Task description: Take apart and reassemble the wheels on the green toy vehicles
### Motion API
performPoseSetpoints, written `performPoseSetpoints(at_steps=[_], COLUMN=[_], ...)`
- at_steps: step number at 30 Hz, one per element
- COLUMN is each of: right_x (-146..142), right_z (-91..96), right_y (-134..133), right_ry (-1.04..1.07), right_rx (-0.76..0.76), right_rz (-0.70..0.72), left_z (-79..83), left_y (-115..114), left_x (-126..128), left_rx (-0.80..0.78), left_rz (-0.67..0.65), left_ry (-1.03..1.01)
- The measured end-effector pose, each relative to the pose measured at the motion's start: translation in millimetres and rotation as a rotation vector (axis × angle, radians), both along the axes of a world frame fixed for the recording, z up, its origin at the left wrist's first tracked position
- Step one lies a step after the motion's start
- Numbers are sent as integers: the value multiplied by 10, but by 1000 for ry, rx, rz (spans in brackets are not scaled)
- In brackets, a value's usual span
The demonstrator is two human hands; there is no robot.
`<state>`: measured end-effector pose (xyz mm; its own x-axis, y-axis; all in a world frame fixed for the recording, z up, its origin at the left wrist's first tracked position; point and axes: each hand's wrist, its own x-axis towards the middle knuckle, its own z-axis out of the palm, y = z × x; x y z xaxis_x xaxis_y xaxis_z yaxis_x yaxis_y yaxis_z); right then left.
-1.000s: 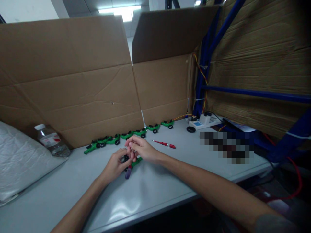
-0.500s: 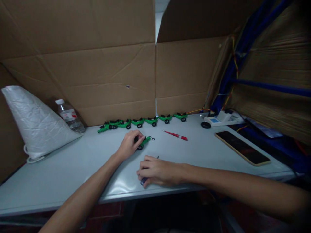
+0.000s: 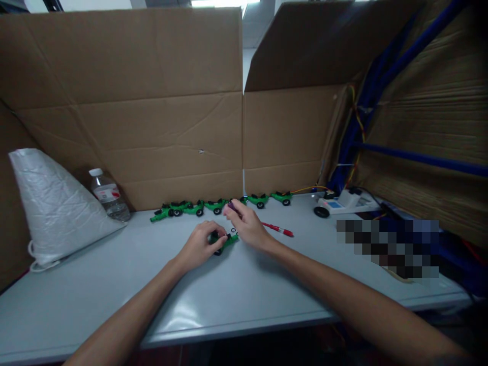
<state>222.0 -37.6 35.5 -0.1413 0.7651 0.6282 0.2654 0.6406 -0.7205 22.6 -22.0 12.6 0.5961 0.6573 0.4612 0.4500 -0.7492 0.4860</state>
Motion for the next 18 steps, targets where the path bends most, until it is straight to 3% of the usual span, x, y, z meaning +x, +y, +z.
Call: performPoseSetpoints(at_steps=[7,14,18], right_x=[46,41,23], right_z=[13,-128,-183], right_y=[181,206,115], right_ry=[15,84,76], right_rx=[126,-4,9], right_rz=[-68,5,26], left_z=[48,36,20], left_y=[-24,-14,-10], left_x=[41,49,45], left_rx=[-47,-39,-49], left_rz=[-8,-52,-56], left_ry=[-32,-31,-39])
